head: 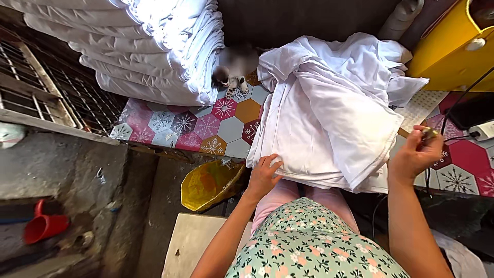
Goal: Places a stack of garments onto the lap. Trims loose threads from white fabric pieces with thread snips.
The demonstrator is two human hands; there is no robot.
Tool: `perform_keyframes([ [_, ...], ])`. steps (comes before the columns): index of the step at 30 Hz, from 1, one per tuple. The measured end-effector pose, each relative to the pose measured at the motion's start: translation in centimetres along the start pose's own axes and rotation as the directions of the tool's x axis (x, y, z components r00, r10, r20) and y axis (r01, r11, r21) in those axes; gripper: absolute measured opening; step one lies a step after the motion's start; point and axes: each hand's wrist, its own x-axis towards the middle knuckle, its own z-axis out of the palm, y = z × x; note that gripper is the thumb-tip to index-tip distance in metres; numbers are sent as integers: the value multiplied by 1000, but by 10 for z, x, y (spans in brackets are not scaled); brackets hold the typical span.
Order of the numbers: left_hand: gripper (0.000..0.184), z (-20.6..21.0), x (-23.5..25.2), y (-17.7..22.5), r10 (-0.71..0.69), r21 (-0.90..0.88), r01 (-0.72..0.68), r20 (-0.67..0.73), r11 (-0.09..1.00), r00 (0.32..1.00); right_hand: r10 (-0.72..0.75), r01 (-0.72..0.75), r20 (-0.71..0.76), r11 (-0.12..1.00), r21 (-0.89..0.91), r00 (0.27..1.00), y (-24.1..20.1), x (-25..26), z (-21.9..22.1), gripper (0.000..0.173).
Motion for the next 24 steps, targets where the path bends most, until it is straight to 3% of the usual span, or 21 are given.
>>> perform_keyframes([
  [3, 33, 6, -1, -4, 71, 7, -71, -24, 997, 997, -167, 127, 282, 980, 154, 945, -23, -47, 16, 29],
  [6, 16, -2, 1, 4, -18, -238, 2, -66, 971, 998, -243, 40, 593, 942, 334, 767, -23, -88, 49, 25],
  [9, 21, -13, 6, 18, -109, -396, 77, -60, 915, 992, -259, 5, 788, 951, 309, 558, -25, -112, 73, 41],
  [11, 20, -16, 10, 26, -116, -450, 69, -78, 890, 990, -231, 27, 853, 969, 247, 468, -28, -117, 81, 33],
  [13, 16, -15, 14, 32, -124, -440, 52, -136, 896, 983, -247, 45, 827, 964, 261, 505, -29, -117, 83, 22],
  [15, 14, -16, 20, 37, -218, -488, 120, -149, 864, 964, -283, 18, 776, 944, 331, 564, -30, -114, 79, 20],
  [17, 14, -22, 26, 43, -336, -609, 250, -29, 753, 942, -261, -75, 780, 928, 365, 568, -35, -109, 72, 20],
  [19, 14, -26, 32, 48, -349, -648, 295, 49, 702, 936, -178, -215, 818, 915, 343, 547, -39, -104, 66, 17],
  [22, 16, -24, 35, 52, -322, -588, 269, 15, 763, 947, -96, -312, 813, 893, 326, 574, -40, -103, 62, 14],
  [24, 19, -19, 36, 49, -324, -437, 260, -77, 861, 943, -83, -335, 801, 879, 340, 593, -41, -104, 62, 17],
])
